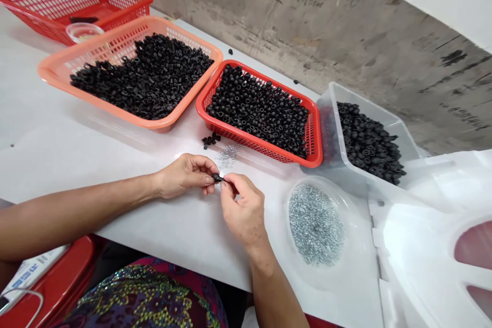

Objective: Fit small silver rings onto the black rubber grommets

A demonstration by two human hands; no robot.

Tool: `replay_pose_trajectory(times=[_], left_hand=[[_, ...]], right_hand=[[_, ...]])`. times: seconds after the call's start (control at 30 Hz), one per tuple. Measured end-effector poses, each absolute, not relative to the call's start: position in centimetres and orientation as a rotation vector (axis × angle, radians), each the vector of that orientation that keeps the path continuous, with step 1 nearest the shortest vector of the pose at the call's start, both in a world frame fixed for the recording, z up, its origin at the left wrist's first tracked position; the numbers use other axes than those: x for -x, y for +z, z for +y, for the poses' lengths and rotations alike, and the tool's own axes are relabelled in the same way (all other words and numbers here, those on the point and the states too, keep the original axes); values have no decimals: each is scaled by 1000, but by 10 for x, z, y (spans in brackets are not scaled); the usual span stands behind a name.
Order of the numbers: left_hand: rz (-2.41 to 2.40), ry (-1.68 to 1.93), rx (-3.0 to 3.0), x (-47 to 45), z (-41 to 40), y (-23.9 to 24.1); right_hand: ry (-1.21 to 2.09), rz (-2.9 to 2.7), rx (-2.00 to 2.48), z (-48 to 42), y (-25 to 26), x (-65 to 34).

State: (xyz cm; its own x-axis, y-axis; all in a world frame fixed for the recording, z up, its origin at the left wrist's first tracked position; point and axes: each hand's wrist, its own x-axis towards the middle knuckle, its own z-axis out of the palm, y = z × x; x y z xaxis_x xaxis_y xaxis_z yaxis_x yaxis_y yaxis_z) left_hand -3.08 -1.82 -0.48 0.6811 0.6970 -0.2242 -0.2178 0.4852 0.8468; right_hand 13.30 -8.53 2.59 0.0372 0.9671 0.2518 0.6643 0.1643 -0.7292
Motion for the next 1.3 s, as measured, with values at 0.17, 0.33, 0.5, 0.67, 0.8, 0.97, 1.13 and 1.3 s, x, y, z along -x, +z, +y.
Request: replay_pose_trajectory(times=[0.17, 0.33, 0.5, 0.67, 0.8, 0.97, 1.13, 1.3], left_hand=[[689, 621, -1073, 30, -20, -5], [739, 586, -1297, 31, -23, -5], [780, 563, -1389, 31, -25, -7], [784, 581, -1363, 31, -27, -6], [743, 541, -1319, 32, -28, -2], [744, 538, -1346, 34, -29, 2], [799, 512, -1335, 34, -29, 5], [865, 536, -1418, 33, -31, 4]], right_hand=[[280, -1916, 1479, -87, 22, -130], [200, -1940, 1472, -87, 18, -128], [165, -1958, 1487, -86, 16, -124], [330, -1905, 1500, -85, 20, -129], [718, -1706, 1565, -83, 25, -137], [1080, -1467, 1557, -77, 24, -142], [842, -1620, 1577, -80, 19, -133], [553, -1795, 1519, -83, 18, -128]])
